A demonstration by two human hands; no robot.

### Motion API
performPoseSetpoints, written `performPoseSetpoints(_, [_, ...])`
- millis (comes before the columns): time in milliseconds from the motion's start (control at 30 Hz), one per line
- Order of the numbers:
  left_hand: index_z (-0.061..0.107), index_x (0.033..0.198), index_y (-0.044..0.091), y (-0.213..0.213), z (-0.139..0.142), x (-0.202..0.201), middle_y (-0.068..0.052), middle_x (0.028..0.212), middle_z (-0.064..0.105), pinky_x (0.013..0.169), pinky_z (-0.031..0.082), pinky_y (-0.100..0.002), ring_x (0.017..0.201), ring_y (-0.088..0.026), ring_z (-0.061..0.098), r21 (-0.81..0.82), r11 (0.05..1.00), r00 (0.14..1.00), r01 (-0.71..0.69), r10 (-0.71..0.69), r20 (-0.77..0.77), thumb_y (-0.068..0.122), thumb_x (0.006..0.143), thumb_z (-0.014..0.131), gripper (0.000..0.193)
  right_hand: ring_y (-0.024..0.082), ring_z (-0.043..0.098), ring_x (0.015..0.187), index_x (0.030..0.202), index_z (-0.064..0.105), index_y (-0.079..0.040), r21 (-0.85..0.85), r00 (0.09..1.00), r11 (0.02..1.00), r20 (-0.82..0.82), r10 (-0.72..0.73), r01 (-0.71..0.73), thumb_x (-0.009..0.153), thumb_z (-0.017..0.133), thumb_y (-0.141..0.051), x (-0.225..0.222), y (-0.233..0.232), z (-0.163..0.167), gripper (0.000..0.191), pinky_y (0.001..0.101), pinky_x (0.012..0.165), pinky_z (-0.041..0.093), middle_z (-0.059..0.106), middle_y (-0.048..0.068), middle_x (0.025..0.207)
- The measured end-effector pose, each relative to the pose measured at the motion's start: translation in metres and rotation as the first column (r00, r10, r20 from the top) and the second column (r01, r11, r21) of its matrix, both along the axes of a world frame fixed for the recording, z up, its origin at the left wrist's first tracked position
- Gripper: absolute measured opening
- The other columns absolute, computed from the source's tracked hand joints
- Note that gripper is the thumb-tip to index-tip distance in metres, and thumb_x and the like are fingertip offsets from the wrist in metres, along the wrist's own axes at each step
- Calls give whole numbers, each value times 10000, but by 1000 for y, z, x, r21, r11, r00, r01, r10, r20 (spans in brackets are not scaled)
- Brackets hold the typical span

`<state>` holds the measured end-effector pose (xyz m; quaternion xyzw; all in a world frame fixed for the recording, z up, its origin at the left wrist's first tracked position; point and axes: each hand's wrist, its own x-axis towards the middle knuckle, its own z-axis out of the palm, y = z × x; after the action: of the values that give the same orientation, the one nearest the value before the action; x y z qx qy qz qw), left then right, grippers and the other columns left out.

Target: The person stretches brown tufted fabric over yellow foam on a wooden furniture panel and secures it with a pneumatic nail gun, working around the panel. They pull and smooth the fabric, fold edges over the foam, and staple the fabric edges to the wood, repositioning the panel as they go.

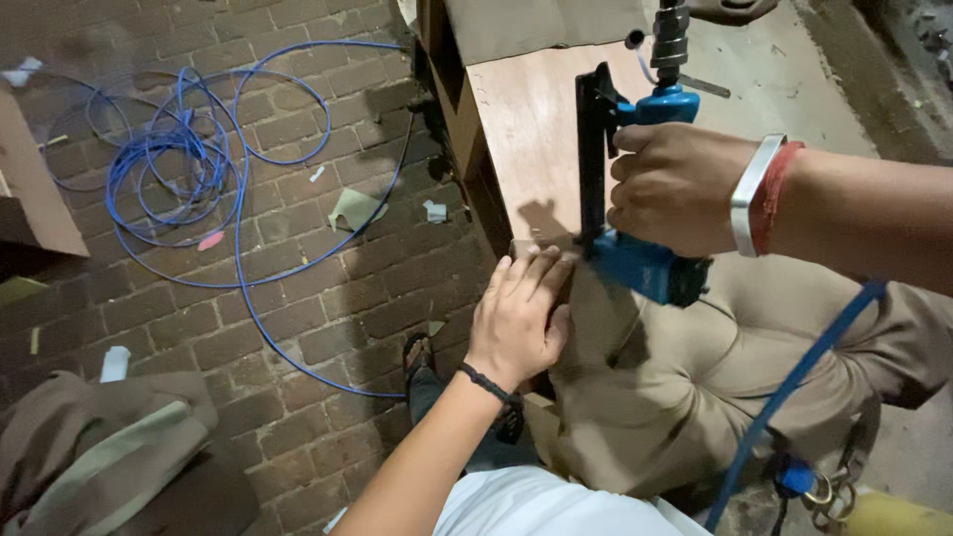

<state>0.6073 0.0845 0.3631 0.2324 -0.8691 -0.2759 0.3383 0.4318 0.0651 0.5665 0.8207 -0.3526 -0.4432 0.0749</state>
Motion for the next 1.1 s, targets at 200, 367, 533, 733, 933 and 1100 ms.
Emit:
performPoseSetpoints(200, [600, 1380, 59, 2, -13, 2, -131, 1434, 597, 1202, 352, -542, 1382, -338, 521, -21, 999, 999, -44, 44, 7, 202, 885, 623, 516, 159, 625, 1063, 818, 743, -203, 30, 995, 998, -84, 57, -54, 789, 743, -215, 11, -4, -10, 31, 328, 1036, 322, 724, -75, 934])
performPoseSetpoints(367, [603, 1385, 64, 2, -16, 5, -133, 1438, 606, 1204, 374, -551, 1385, -340, 535, -20, 999, 995, -46, 45, -86, 189, 920, 621, 482, 164, 625, 1047, 822, 758, -196, 37, 986, 996, -142, 90, -86, 815, 725, -255, 22, -9, -7, 68, 317, 1005, 342, 730, -62, 923])
performPoseSetpoints(533, [691, 1300, 71, 4, -16, 18, -134, 1396, 649, 1172, 467, -500, 1343, -353, 596, 25, 994, 983, -108, 110, -148, 162, 923, 671, 388, 159, 638, 1049, 862, 758, -222, 18, 993, 997, -88, 82, -81, 818, 734, -248, 36, -12, -3, 56, 332, 1024, 326, 735, -60, 928])
performPoseSetpoints(733, [754, 1167, 73, 3, -16, 28, -127, 1284, 715, 1070, 538, -421, 1230, -330, 671, 67, 992, 975, -105, 116, -192, 154, 907, 705, 276, 172, 638, 1039, 837, 762, -185, 26, 985, 990, -92, 143, -141, 796, 733, -241, 43, -18, -9, 76, 330, 1012, 334, 734, -44, 911])
performPoseSetpoints(933, [765, 941, 68, 6, -37, 57, -118, 1030, 778, 929, 581, -425, 1009, -304, 740, 202, 965, 965, -170, 204, -162, 145, 907, 687, 115, 193, 637, 1076, 852, 772, -217, -32, 977, 978, -75, 202, -204, 744, 749, -224, 48, -20, -9, 111, 363, 1034, 336, 729, -49, 974])
performPoseSetpoints(1100, [773, 932, 54, 12, -51, 60, -133, 987, 771, 862, 581, -433, 941, -328, 727, 210, 956, 963, -207, 236, -128, 157, 902, 688, 137, 164, 637, 1004, 814, 769, -219, -28, 990, 991, -47, 130, -131, 808, 726, -231, 55, -19, -9, 45, 324, 991, 348, 738, -57, 876])
